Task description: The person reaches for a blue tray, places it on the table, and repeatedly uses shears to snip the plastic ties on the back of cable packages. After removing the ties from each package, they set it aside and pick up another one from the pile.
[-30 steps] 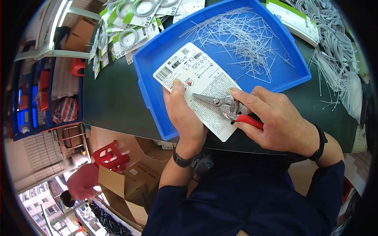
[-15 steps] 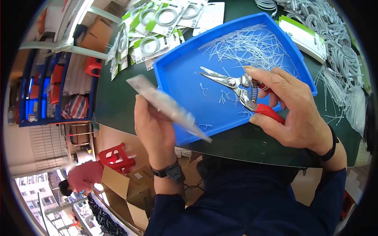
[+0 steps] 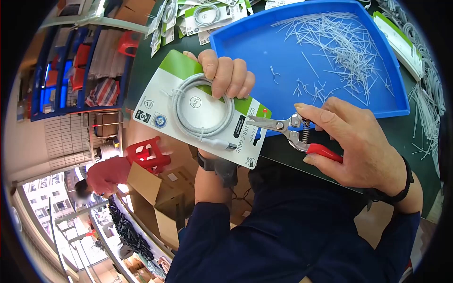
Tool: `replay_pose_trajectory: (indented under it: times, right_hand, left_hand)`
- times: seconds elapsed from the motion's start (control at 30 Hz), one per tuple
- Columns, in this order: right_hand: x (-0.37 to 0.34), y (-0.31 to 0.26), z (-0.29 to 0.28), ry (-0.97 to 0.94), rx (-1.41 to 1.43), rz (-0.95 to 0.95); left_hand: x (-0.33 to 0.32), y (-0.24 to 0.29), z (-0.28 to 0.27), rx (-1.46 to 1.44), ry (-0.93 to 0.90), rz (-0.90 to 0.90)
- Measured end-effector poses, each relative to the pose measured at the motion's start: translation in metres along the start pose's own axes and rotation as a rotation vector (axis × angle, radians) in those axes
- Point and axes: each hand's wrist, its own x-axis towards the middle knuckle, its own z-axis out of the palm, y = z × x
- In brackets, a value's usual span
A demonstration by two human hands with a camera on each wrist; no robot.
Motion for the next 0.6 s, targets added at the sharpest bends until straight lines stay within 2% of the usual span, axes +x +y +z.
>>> replay_pose_trajectory:
  times: [0.17,0.27,0.3,0.37,0.4,0.5,0.53,0.6]
  right_hand:
    - [-0.001,0.001,-0.001,0.025,0.030,0.009]
    - [0.000,0.004,-0.005,0.104,0.082,-0.001]
    - [0.001,0.006,-0.006,0.144,0.125,-0.013]
    - [0.002,0.007,-0.016,0.212,0.135,-0.025]
    - [0.002,0.006,-0.024,0.242,0.106,-0.026]
    - [0.000,0.001,-0.044,0.285,0.065,0.044]
    - [-0.001,0.001,-0.046,0.301,0.065,0.057]
    - [-0.002,0.002,-0.045,0.302,0.042,0.058]
  left_hand:
    - [0.003,-0.005,-0.005,-0.084,-0.067,-0.029]
    - [-0.003,-0.008,0.002,0.166,0.213,-0.021]
    - [0.003,-0.008,0.002,0.126,0.192,-0.022]
    - [0.004,-0.004,0.013,0.283,0.527,-0.061]
    - [0.017,-0.009,0.033,0.400,0.660,0.008]
    - [0.010,-0.003,0.034,0.411,0.628,-0.015]
    - [0.009,-0.003,0.031,0.268,0.629,-0.011]
    - [0.008,-0.006,0.033,0.216,0.633,0.023]
